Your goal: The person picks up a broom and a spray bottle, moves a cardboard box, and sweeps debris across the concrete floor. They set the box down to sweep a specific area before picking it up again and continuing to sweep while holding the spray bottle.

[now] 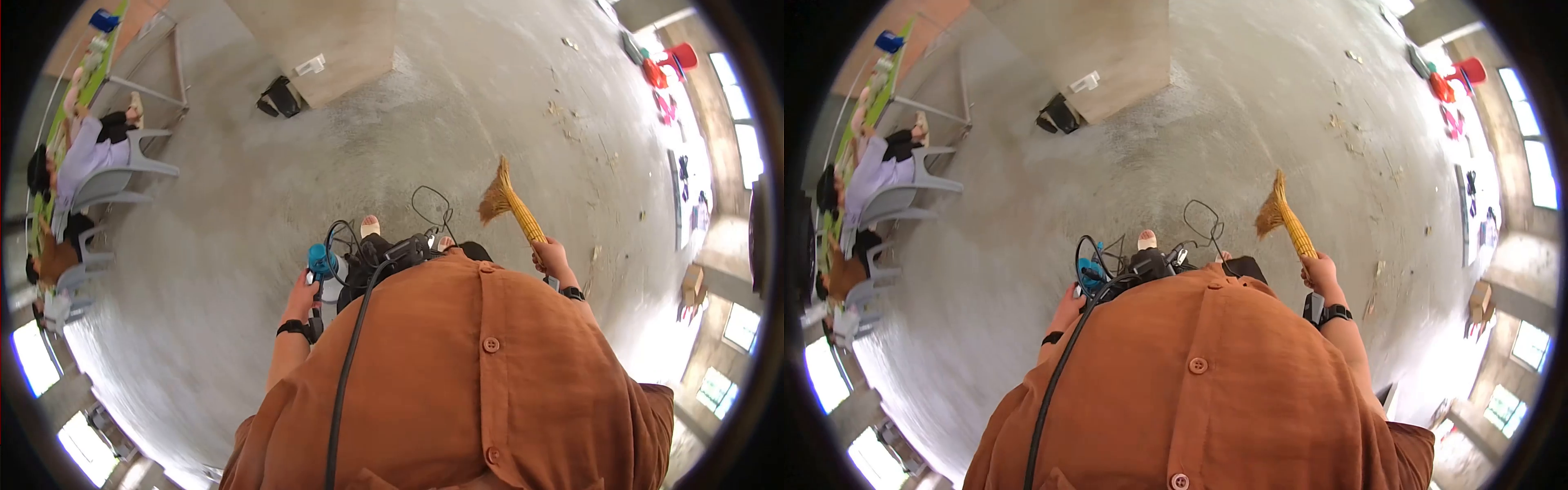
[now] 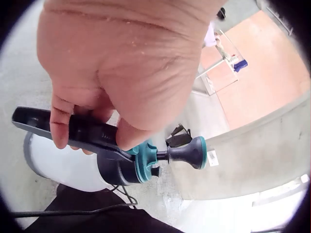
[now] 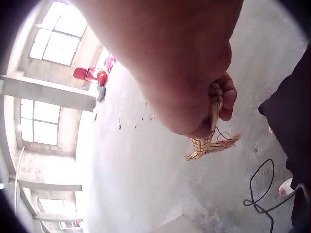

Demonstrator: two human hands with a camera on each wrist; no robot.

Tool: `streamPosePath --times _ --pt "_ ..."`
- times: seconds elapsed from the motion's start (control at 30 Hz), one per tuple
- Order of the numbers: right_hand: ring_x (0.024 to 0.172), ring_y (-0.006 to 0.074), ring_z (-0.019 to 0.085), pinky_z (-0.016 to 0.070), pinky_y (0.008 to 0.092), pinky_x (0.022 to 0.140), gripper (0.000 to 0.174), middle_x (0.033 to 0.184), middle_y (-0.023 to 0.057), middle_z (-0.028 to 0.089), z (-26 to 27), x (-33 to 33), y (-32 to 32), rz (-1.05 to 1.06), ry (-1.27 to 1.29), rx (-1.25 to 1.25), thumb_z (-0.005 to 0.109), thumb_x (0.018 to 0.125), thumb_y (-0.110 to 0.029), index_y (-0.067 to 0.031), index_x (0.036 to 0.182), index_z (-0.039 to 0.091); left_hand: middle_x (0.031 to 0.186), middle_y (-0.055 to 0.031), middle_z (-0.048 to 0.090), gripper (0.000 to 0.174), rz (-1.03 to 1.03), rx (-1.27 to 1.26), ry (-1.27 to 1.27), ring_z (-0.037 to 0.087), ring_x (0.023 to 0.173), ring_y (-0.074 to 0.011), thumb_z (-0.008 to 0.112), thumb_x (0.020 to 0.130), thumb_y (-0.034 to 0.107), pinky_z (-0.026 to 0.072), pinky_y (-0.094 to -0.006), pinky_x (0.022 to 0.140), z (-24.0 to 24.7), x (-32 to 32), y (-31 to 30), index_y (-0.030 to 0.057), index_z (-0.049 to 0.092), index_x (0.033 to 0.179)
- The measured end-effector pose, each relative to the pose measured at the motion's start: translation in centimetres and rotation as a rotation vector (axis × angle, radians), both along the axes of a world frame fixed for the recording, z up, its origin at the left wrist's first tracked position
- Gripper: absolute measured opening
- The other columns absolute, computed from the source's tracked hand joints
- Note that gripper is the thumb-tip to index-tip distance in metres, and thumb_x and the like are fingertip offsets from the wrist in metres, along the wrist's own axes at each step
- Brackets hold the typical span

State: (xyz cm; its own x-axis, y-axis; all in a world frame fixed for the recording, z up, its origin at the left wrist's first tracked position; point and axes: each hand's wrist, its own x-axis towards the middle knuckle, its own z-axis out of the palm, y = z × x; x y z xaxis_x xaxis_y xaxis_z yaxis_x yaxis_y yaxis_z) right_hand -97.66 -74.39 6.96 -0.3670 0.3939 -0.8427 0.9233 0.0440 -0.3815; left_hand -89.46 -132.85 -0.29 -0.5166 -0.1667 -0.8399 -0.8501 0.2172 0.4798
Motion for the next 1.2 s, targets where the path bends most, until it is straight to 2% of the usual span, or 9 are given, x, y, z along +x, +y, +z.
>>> streamPosePath --times 0.07,0.13,0.2,0.27,0.53,0.8,0.9,1.0,1.2 --pt "0.051 0.0118 0.051 0.0402 0.0264 0.042 0.019 0.065 0.0014 0.051 0.8 2.0 -1.4 -0.099 -0.027 0.043 0.059 0.083 -0.015 -0.0068 0.101 0.055 0.087 -0.0074 0.059 0.052 -0.063 0.016 -0.009 0.058 0.077 -0.0192 0.055 0.083 0.014 0.0502 -0.0355 0.066 -2.4 -2.4 -2.1 0.0142 0.041 0.133" --pt "0.050 0.0120 0.051 0.0398 0.0265 0.042 0.017 0.064 0.0013 0.050 1.3 4.0 -2.9 -0.194 -0.059 0.083 0.058 0.084 -0.015 -0.0065 0.098 0.055 0.087 -0.0133 0.062 0.053 -0.351 -0.160 0.141 0.060 0.077 -0.0238 0.057 0.081 0.008 0.0487 -0.0365 0.070 -4.6 -4.8 -4.2 0.0133 0.043 0.132" --pt "0.049 0.0122 0.051 0.0397 0.0263 0.041 0.016 0.063 0.0015 0.051 1.6 6.2 -3.9 -0.261 -0.057 0.088 0.057 0.085 -0.017 -0.0063 0.097 0.054 0.076 -0.0112 0.062 0.055 -0.454 -0.223 0.258 0.059 0.069 -0.0202 0.059 0.078 0.007 0.0480 -0.0352 0.065 -5.7 -6.9 -5.6 0.0161 0.047 0.131" --pt "0.049 0.0122 0.051 0.0401 0.0262 0.041 0.016 0.063 0.0017 0.051 2.4 7.9 -5.4 -0.297 -0.083 0.098 0.056 0.085 -0.017 -0.0062 0.097 0.054 0.091 -0.0172 0.064 0.058 -0.606 -0.309 0.221 0.062 0.083 -0.0305 0.063 0.078 0.005 0.0477 -0.0389 0.074 -4.1 -10.3 -5.7 0.0154 0.045 0.133" --pt "0.048 0.0114 0.051 0.0406 0.0240 0.040 0.015 0.063 0.0026 0.052 2.2 14.2 -8.2 -0.490 -0.075 0.086 0.056 0.087 -0.020 -0.0064 0.094 0.056 0.098 -0.0198 0.064 0.055 -0.871 -0.324 0.300 0.061 0.089 -0.0333 0.062 0.080 0.003 0.0468 -0.0406 0.078 -3.8 -16.2 -6.6 0.0144 0.048 0.132" --pt "0.050 0.0112 0.051 0.0405 0.0244 0.042 0.017 0.065 0.0028 0.053 -0.1 21.1 -10.9 -0.591 0.085 -0.026 0.057 0.087 -0.021 -0.0066 0.096 0.055 0.092 -0.0172 0.065 0.055 -0.951 -0.219 0.322 0.062 0.084 -0.0287 0.061 0.078 0.003 0.0476 -0.0377 0.076 -0.6 -19.2 -1.1 0.0176 0.050 0.130" --pt "0.051 0.0115 0.051 0.0404 0.0250 0.043 0.016 0.065 0.0028 0.053 -0.5 25.0 -12.7 -0.633 0.117 -0.031 0.057 0.087 -0.021 -0.0073 0.095 0.054 0.076 -0.0039 0.060 0.054 -0.879 -0.063 0.387 0.053 0.064 -0.0113 0.053 0.082 0.002 0.0448 -0.0278 0.057 -1.9 -19.0 0.6 0.0195 0.048 0.133" --pt "0.051 0.0124 0.051 0.0405 0.0261 0.043 0.016 0.065 0.0034 0.053 -1.2 28.9 -14.0 -0.690 0.114 -0.013 0.057 0.086 -0.021 -0.0077 0.096 0.054 0.082 -0.0078 0.063 0.053 -0.737 -0.062 0.326 0.058 0.067 -0.0145 0.057 0.080 0.003 0.0479 -0.0321 0.061 1.2 -18.6 3.1 0.0200 0.051 0.130" --pt "0.049 0.0188 0.055 0.0416 0.0338 0.039 0.018 0.066 0.0087 0.056 -4.4 38.7 -15.3 -0.629 0.036 0.134 0.057 0.085 -0.020 -0.0022 0.091 0.056 0.082 -0.0034 0.062 0.047 -0.568 0.030 0.276 0.057 0.065 -0.0124 0.052 0.087 0.006 0.0436 -0.0299 0.049 3.0 -18.4 3.7 0.0173 0.047 0.132"
